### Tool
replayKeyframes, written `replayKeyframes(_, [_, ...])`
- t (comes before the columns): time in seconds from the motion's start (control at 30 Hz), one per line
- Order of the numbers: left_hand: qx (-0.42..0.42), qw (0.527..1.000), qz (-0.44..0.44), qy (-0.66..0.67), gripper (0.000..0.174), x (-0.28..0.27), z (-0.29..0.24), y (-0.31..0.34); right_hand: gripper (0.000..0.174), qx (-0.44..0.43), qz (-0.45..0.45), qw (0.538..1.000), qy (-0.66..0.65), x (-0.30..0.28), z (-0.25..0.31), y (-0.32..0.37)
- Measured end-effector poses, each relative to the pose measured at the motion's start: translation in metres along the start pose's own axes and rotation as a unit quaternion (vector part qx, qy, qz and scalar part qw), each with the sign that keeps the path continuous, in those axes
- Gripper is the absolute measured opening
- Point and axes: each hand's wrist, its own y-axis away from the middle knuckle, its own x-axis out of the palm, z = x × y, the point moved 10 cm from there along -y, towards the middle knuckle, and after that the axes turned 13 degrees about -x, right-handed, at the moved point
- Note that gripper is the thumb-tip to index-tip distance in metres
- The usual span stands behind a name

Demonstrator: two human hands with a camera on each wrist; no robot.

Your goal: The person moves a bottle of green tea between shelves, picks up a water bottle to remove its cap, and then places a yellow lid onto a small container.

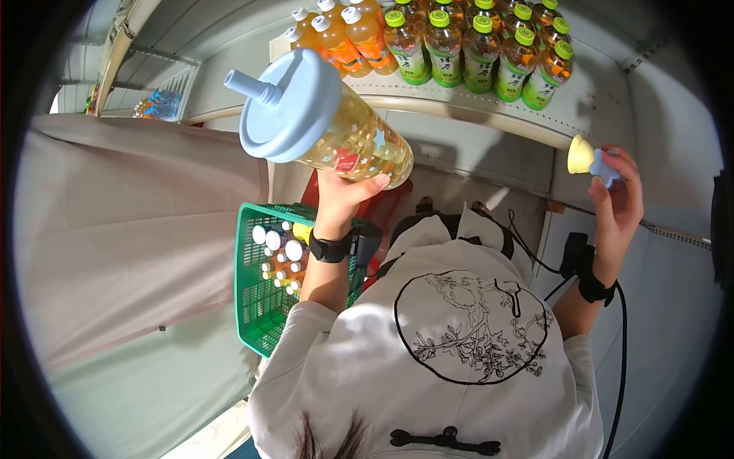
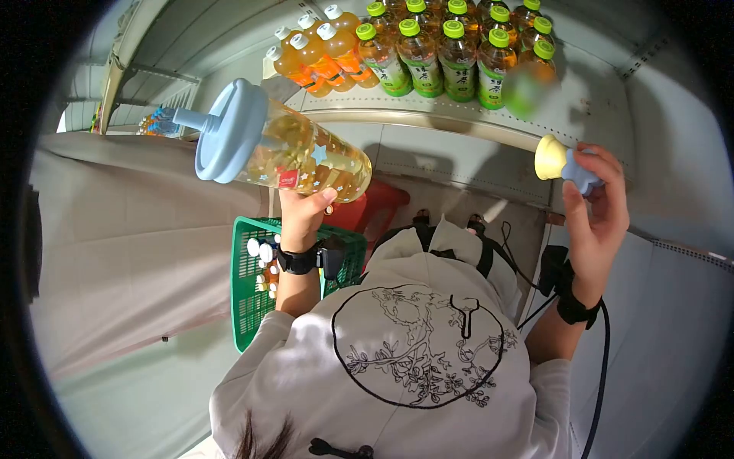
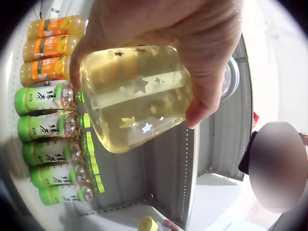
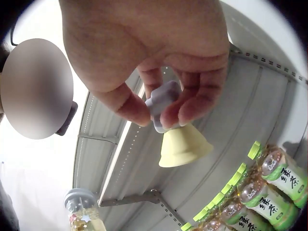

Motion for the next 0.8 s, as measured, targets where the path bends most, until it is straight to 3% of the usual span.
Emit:
replayKeyframes(0.43, [-0.006,1.0,0.011,-0.021,0.062,-0.002,0.001,0.006,0.026,-0.001,0.015,1.0,0.009,0.006,0.002,0.0])
replayKeyframes(0.8, [0.008,0.996,0.024,0.09,0.061,-0.004,-0.009,0.01,0.026,-0.01,0.026,1.0,0.008,0.01,0.002,0.001])
